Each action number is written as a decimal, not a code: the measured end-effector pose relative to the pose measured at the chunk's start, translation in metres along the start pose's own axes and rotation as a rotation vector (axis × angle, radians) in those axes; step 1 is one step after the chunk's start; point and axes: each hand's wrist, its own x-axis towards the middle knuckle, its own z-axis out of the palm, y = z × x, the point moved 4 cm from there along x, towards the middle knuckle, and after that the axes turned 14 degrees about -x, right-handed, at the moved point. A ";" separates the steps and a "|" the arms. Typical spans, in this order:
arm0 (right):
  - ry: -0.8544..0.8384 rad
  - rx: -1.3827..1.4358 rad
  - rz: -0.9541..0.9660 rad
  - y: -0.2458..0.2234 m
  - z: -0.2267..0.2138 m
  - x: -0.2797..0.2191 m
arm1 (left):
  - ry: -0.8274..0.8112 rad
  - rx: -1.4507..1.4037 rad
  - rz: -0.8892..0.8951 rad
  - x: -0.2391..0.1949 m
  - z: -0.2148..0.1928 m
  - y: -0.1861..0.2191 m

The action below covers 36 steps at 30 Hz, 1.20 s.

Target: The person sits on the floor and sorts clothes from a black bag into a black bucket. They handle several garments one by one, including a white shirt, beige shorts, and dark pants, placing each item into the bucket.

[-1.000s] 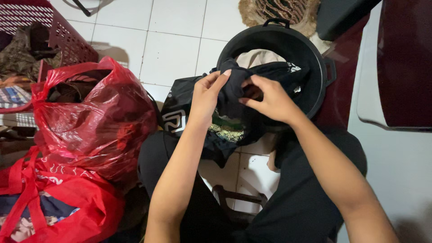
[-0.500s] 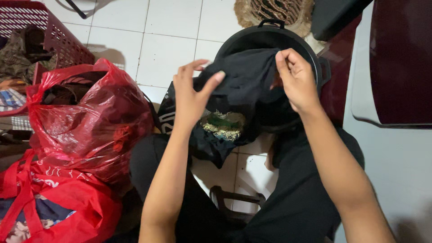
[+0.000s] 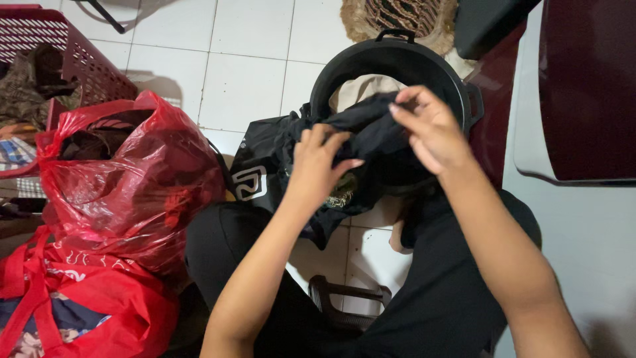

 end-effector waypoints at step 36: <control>-0.032 -0.534 -0.474 -0.074 -0.024 -0.032 | -0.052 -0.148 -0.163 0.014 0.000 -0.036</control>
